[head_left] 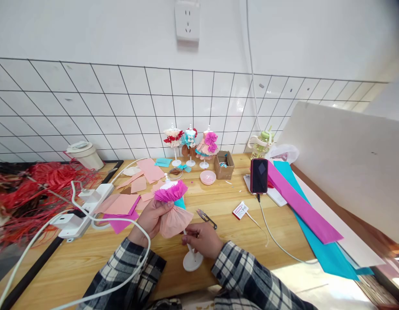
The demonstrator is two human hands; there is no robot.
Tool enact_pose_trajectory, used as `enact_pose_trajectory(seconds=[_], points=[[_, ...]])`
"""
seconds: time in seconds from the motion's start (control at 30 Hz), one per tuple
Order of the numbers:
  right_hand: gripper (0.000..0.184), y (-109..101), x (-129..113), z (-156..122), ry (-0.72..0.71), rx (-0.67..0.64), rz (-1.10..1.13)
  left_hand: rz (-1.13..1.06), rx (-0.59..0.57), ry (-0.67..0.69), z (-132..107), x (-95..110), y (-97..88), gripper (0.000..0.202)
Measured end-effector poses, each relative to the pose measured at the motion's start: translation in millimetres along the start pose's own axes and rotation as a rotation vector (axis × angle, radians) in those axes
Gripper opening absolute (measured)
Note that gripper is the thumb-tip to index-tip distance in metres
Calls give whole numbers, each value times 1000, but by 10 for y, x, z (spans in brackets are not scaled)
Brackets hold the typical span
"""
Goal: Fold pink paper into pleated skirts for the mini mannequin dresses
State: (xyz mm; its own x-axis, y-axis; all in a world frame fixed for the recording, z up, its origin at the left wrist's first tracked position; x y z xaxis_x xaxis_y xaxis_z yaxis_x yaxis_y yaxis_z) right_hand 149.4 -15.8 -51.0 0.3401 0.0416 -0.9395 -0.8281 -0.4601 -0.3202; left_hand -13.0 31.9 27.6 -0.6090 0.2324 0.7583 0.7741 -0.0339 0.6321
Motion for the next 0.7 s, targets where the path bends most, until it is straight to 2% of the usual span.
enact_pose_trajectory(seconds=[0.1, 0.13, 0.17, 0.27, 0.43, 0.53, 0.7], points=[[44, -218, 34, -6, -83, -143, -34, 78, -44, -2, -44, 5, 1, 38], [52, -318, 21, -8, -107, -108, -70, 110, -55, 4, -53, -2, -3, 42], [53, -419, -9, -11, -114, -21, -80, 142, -64, 12, -58, -15, -7, 46], [56, -604, -199, -21, -113, 187, 39, 225, -96, 43, -53, -79, -5, 54], [77, -526, -552, -17, -139, 301, 142, 324, -184, 101, -76, -143, 78, 70], [76, -491, -620, -20, -136, 356, 131, 406, -201, 117, -134, -129, 122, 74], [87, -543, -634, -44, -104, 326, 134, 498, -208, 96, -197, -110, 162, 76]])
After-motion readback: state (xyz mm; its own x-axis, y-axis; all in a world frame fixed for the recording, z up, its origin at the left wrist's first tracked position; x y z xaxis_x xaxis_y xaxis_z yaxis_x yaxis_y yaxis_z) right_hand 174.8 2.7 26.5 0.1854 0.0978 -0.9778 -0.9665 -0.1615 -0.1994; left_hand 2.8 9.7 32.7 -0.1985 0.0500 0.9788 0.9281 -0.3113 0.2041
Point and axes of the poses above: each hand's wrist, its own z-axis towards the middle knuckle, its own y-axis out of the palm, x = y × z, the point moved 1 cm from there along z, towards the middle knuckle, and after that the axes turned 11 degrees about -z, right-handed, at the moved point
